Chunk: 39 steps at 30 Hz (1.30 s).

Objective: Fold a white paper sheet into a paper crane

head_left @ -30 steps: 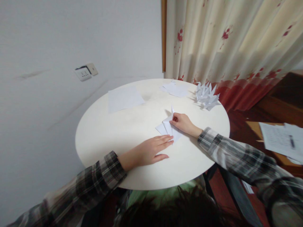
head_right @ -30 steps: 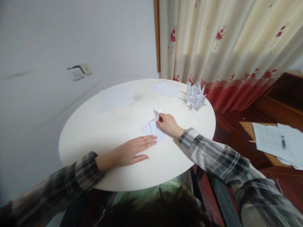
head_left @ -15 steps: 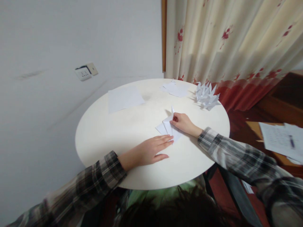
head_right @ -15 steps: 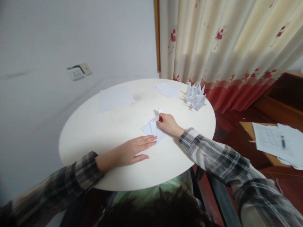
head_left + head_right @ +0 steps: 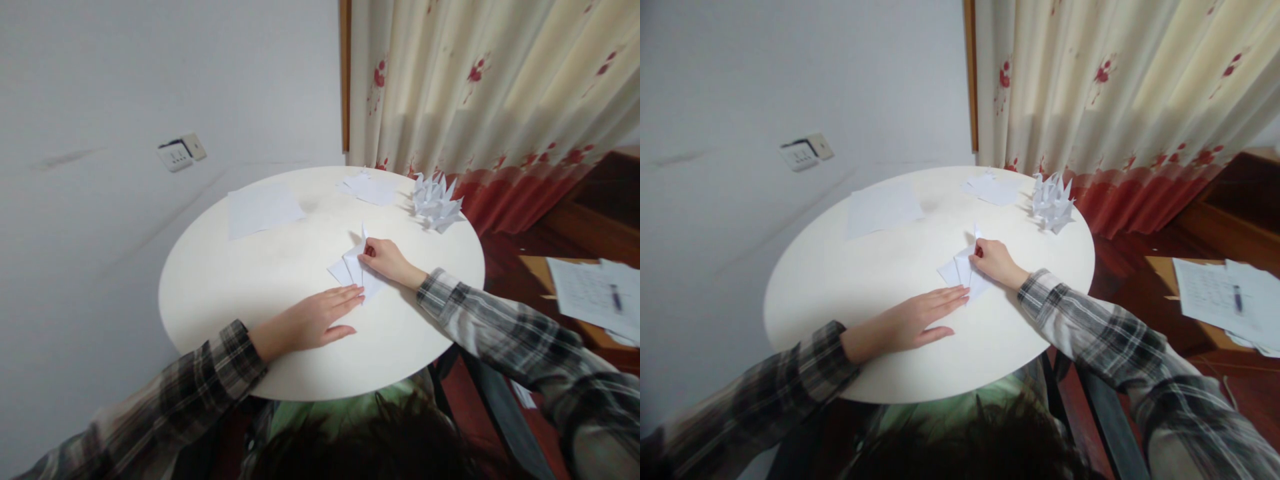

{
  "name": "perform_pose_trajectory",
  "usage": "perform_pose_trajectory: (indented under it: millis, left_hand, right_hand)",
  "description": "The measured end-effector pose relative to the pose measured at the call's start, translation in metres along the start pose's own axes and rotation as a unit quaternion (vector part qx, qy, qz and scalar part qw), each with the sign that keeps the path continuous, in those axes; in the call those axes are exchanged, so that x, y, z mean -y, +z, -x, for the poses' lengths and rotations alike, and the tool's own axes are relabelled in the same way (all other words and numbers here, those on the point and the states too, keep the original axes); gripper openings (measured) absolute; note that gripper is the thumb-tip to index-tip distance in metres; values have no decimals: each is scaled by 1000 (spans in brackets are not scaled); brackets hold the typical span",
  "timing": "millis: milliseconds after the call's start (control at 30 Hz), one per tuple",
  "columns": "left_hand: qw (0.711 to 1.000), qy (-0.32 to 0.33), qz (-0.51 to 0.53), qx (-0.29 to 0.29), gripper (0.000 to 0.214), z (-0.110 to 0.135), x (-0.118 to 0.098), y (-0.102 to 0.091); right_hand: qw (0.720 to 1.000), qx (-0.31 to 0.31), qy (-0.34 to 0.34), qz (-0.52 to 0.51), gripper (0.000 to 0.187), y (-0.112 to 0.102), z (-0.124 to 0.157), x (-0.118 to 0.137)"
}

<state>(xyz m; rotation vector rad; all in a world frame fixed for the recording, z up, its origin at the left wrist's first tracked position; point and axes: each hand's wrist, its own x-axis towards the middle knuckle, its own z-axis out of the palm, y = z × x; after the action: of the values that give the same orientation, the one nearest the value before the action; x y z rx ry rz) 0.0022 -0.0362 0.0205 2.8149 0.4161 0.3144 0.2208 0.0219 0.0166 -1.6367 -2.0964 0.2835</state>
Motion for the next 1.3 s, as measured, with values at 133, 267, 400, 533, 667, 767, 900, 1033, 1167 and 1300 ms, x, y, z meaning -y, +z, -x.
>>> perform_pose_trajectory:
  millis: [133,267,400,533,667,767,900,1033,1167,1300]
  left_hand:
    - [1000,-17,-9,-20,44,1,-2,0]
    - [999,-8,-27,-23,40,2,-2,0]
    - [999,-2,-22,-29,40,1,-2,0]
    - [999,-3,-16,-31,39,0,-2,0]
    - [999,-3,-26,-28,38,0,-2,0]
    - [999,0,-38,-26,39,0,-3,0]
    - [998,6,-54,-26,40,0,-3,-1]
    - [998,8,-63,-29,40,-1,-4,-1]
    - [996,8,-76,-37,39,0,-3,0]
    - [995,14,-87,-41,39,0,-1,2]
  right_hand:
    - [1000,0,-3,-2,10,0,-1,-1]
    - [1000,-3,-3,-9,10,1,-1,-2]
    - [1000,-5,-6,-17,9,2,-1,-2]
    - [1000,-6,-6,-21,9,2,-1,-2]
    - [1000,-8,-4,-22,9,3,-1,-3]
    - [1000,-7,-3,-21,9,3,-1,-2]
    - [1000,-6,0,-19,10,3,-1,-2]
    - [1000,-6,-5,-15,10,3,-1,-3]
    - [1000,-6,-10,-19,10,4,-1,-4]
    - [1000,-9,-9,-21,10,5,-1,-4]
